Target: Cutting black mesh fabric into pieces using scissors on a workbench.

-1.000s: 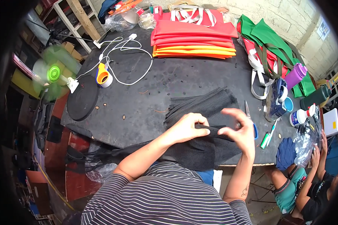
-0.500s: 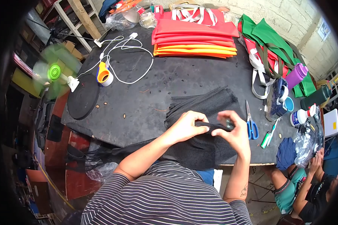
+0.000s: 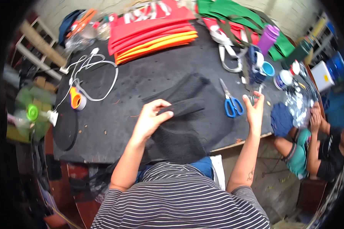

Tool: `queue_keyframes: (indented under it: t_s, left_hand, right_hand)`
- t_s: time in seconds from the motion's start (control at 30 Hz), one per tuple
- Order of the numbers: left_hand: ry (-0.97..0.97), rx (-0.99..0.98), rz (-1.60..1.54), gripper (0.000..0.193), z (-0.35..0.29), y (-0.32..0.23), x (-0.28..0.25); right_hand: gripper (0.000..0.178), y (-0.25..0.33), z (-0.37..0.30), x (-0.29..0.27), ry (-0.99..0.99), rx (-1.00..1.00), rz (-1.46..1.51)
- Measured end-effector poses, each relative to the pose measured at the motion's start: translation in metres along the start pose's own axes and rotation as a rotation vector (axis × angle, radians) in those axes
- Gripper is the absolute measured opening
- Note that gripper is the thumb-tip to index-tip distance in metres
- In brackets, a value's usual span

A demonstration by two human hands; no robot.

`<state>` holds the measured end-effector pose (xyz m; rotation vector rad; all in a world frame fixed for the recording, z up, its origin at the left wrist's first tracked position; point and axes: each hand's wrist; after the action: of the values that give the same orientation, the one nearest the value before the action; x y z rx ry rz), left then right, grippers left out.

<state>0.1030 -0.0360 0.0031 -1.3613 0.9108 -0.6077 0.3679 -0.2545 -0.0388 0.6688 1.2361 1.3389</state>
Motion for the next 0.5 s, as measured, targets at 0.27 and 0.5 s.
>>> queue_keyframes:
  t_s: [0.27,0.5]
  left_hand:
    - [-0.053,-0.015,-0.042,0.017,0.011,0.003,0.011]
    - [-0.154,-0.026,-0.063,0.016,0.012,0.008,0.011]
  right_hand:
    - [0.035,-0.072,0.009,-0.044,-0.117,-0.048,-0.444]
    - [0.029,-0.05,0.011,-0.002,0.039,-0.091,-0.379]
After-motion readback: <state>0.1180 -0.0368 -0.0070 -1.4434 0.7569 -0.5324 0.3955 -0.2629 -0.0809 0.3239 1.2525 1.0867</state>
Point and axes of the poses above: each hand's wrist, its own z-axis towards the middle knuckle, its own x-axis out of the palm, y = z × x, and after that the axes turned 12 degrees about z, right-handed
